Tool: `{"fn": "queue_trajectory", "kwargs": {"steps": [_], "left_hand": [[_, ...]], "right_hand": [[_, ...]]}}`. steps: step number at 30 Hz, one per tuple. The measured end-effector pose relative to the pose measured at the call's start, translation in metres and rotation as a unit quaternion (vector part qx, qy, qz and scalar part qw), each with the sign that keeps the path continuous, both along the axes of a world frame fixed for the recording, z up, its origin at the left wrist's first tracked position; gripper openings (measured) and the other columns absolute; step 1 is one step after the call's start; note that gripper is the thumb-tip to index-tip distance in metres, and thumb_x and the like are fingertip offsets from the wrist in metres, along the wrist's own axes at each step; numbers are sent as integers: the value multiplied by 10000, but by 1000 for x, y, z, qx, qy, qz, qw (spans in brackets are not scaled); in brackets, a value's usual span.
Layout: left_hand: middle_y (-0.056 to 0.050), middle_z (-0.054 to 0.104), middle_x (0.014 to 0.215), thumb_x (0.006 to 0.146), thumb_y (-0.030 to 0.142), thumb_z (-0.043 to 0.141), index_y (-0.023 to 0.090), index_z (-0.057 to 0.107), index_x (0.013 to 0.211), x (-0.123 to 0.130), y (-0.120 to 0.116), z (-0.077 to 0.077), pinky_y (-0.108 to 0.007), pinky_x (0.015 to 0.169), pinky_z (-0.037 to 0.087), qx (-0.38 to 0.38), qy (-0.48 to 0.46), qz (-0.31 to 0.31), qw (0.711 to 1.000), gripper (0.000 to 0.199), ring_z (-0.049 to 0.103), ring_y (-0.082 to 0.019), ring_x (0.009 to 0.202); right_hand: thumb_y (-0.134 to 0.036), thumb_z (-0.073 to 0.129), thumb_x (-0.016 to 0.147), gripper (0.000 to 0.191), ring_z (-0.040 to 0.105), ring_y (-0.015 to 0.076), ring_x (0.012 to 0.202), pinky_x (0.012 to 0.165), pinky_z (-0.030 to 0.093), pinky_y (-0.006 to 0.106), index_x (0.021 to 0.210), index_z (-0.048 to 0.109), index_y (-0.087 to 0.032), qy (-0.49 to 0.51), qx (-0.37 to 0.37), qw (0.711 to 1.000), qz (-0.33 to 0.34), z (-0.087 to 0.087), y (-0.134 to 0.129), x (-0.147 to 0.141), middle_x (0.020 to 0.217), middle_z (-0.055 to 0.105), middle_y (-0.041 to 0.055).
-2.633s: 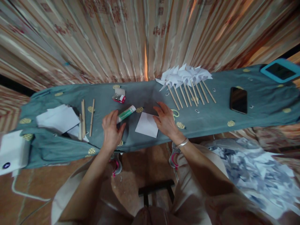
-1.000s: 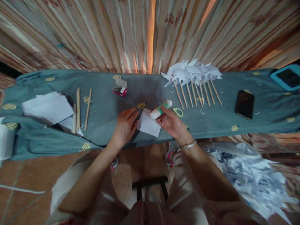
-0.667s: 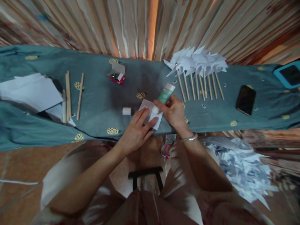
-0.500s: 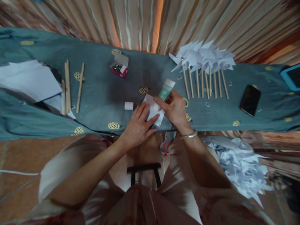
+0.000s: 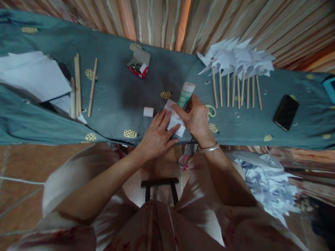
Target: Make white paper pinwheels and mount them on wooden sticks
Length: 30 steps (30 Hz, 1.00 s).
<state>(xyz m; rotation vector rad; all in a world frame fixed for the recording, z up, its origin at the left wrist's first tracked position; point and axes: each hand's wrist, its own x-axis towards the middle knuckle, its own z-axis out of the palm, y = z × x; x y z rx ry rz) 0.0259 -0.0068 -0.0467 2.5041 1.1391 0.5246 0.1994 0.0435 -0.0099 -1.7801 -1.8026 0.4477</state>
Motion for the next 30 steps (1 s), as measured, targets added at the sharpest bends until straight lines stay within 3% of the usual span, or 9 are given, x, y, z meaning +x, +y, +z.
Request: {"fn": "queue_trajectory", "kwargs": {"steps": [3,10,16,24,30], "left_hand": [[-160,251,1638,933,473,578,219,566,1369,0,1,0,-632,1187,236,0,-6,2,1000,505,169,-408,1520],[-132,190,1664,917,447,613,241,554,1378,1,1,1,-629,1197,222,-10,-18,-1,1000,508,143,-401,1528],[-133,201,1658,924,450,602,254,507,1415,1,1,2,-634,1193,228,-3,-13,-4,1000,537,147,-410,1523],[-179,271,1617,924,457,600,208,544,1373,2,0,6,-642,1175,260,5,2,-1,1000,516,218,-435,1495],[-181,267,1618,924,447,601,217,536,1388,2,0,4,-635,1176,263,15,5,1,1000,522,200,-433,1502]], "right_hand": [[-604,650,815,424,613,212,649,642,455,339,958,575,-213,-32,15,999,-12,1,1,-2,671,611,5],[-570,623,849,404,674,278,828,718,494,383,1000,576,-199,-35,-30,999,8,5,0,-7,779,659,68],[-548,606,870,358,677,296,846,717,493,387,1033,563,-231,-7,-37,998,42,4,-3,-9,781,660,70],[-531,630,858,320,660,240,717,658,461,337,1017,560,-263,8,-13,997,70,2,-6,-9,778,685,43],[-523,608,864,291,663,248,718,646,451,338,996,561,-268,-1,-11,998,64,4,-10,-5,755,676,40]]}}
